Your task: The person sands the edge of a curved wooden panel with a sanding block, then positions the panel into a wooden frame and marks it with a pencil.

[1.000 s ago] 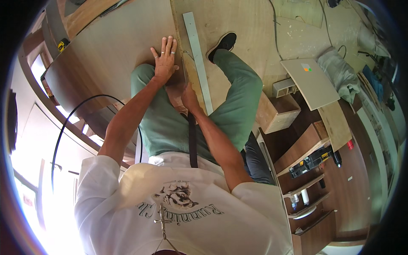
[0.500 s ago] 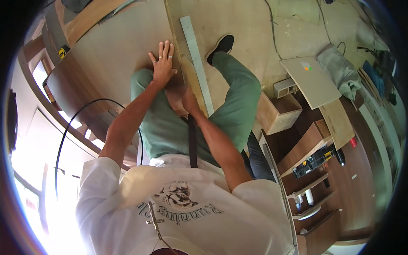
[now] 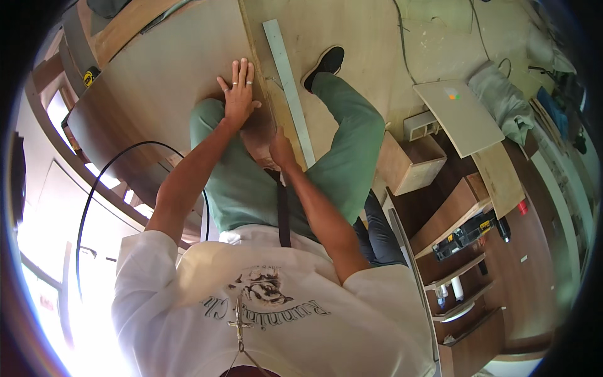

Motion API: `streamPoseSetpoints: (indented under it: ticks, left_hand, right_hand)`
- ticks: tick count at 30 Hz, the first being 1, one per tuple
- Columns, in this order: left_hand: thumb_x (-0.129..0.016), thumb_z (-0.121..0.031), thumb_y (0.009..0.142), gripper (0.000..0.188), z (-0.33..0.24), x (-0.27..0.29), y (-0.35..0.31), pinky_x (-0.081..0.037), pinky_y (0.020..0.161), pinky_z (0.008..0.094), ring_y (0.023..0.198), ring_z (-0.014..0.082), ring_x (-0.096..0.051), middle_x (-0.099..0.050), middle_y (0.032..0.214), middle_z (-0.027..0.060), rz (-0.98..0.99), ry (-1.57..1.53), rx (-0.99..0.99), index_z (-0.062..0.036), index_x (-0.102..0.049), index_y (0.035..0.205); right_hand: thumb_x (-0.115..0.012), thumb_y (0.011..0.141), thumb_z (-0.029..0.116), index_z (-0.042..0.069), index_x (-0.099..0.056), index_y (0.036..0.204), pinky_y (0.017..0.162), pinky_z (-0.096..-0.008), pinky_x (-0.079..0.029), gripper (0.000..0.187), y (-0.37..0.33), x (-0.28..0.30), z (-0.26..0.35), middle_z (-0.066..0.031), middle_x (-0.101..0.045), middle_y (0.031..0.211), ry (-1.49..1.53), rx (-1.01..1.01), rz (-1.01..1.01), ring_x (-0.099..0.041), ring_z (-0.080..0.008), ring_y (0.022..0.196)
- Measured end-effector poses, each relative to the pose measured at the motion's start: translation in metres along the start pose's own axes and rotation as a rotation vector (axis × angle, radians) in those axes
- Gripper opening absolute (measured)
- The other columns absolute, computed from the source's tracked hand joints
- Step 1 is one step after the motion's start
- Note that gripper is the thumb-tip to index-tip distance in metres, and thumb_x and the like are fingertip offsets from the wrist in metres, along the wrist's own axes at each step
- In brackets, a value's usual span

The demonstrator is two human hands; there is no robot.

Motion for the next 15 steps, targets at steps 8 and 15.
streamPoseSetpoints:
  ticks: [8, 15]
  left_hand:
    - [-0.086, -0.040, 0.063, 0.121, 0.006, -0.001, -0.001, -0.022, 0.107, 0.0725, 0.150, 0.0289, -0.006, -0.008, 0.162, 0.0070, 0.012, -0.026, 0.020, -0.0090, -0.014, 0.155]
    - [-0.085, -0.035, 0.065, 0.118, 0.006, -0.020, 0.007, -0.019, 0.108, 0.0719, 0.150, 0.0279, -0.007, -0.009, 0.162, 0.0065, -0.137, 0.179, 0.013, -0.0101, -0.013, 0.155]
  right_hand:
    - [-0.043, 0.099, 0.018, -0.004, -0.049, 0.116, 0.080, -0.0538, -0.049, 0.028, 0.040, 0.008, 0.050, -0.0315, -0.064, 0.099, 0.125, 0.226, -0.194, -0.060, -0.0510, 0.095]
    - [-0.047, 0.093, 0.015, -0.002, -0.051, 0.125, 0.082, -0.0542, -0.047, 0.036, 0.091, 0.002, 0.075, -0.0328, -0.063, 0.102, 0.050, 0.071, -0.194, -0.060, -0.0502, 0.096]
Point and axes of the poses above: each hand's wrist, its own y-axis towards the middle knuckle, its own x-axis out of the back of the hand, z = x × y, the point moved 1 cm from there along y, towards the middle knuckle
